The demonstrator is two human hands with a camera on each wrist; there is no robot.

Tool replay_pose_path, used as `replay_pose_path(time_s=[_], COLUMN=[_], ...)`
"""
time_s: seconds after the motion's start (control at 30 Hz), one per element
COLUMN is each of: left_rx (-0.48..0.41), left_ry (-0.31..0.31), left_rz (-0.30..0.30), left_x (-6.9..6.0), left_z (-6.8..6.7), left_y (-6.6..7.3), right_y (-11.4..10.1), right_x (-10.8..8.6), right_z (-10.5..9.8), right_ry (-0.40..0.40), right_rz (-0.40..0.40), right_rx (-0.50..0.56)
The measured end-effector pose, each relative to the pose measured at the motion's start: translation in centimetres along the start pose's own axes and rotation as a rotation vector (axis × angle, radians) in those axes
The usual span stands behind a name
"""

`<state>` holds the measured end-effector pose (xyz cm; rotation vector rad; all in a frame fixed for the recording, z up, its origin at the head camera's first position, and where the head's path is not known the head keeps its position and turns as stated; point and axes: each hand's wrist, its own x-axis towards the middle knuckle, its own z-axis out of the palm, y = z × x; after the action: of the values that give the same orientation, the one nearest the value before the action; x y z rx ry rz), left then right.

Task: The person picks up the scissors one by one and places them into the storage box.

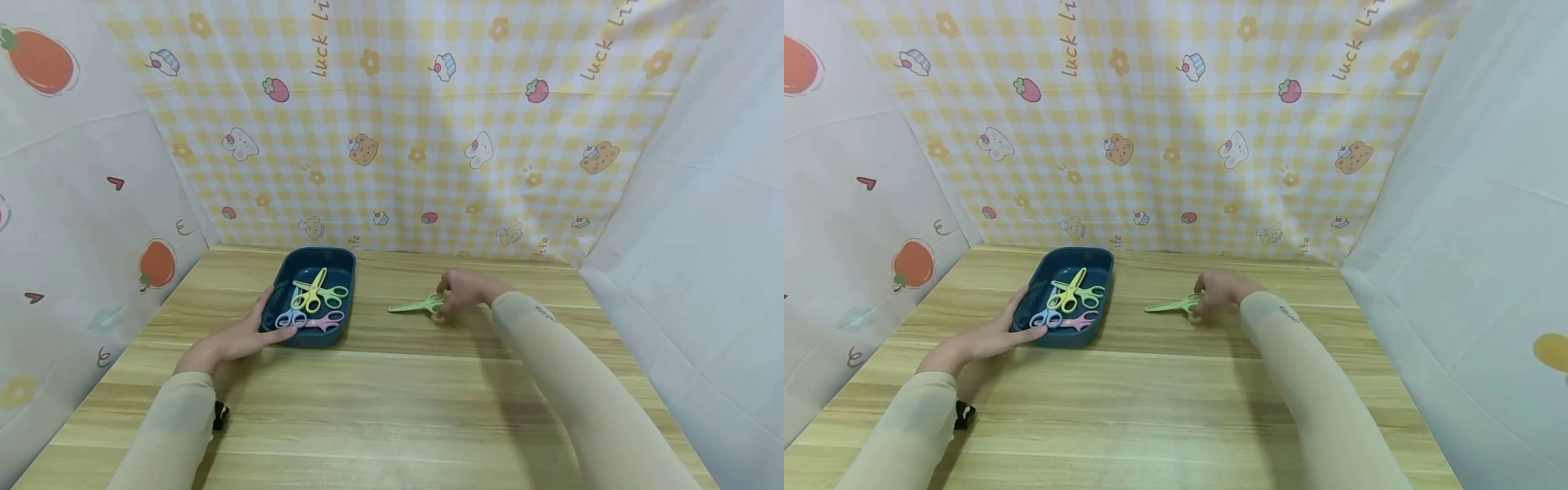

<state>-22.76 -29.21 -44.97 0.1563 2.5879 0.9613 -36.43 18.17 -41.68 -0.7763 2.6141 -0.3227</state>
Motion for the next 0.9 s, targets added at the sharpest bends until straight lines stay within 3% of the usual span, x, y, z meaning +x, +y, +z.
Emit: replay_pose_path(time_s=[0.5,0.9], left_rx=[0.005,-0.014], left_ry=[-0.001,-0.004], left_rz=[0.001,0.011], left_x=[0.0,-0.1], left_z=[0.0,-0.1], left_y=[-0.1,0.1], right_y=[0.3,0.5], right_x=[-0.3,-0.4], right_z=[-0.8,-1.3], right_ry=[-0.008,0.042], right_rz=[0.029,0.001], right_rx=[0.020,0.021])
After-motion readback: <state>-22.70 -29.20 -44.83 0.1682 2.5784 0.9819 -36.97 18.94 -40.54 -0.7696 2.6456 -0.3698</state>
